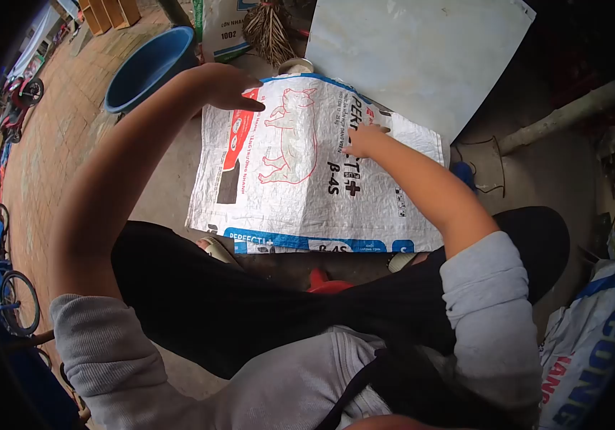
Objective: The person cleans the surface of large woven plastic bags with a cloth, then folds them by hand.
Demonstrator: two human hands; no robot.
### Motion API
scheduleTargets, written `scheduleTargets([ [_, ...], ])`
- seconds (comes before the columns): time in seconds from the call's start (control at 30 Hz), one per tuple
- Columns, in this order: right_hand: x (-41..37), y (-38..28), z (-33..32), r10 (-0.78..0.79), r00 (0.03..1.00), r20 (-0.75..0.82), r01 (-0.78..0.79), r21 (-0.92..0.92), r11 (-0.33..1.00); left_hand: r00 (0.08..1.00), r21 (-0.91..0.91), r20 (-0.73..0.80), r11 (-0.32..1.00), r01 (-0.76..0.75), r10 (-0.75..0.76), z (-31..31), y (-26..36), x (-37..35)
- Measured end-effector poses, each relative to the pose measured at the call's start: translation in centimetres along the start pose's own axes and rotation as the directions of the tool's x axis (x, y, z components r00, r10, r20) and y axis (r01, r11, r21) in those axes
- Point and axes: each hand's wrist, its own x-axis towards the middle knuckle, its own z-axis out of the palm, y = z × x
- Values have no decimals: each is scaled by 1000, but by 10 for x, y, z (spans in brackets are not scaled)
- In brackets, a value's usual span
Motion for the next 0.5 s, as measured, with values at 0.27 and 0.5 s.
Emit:
scheduleTargets([
  [0.27, 29, -78, 125, 366, 801, -474, 5, 616, 788, 981, -317, -50, 935, 162, -187, 135, 120, 166],
  [0.5, 36, 71, 140, 405, 444, -799, 304, 559, 771, 813, -493, -235, 786, 372, -532, 224, 171, 171],
])
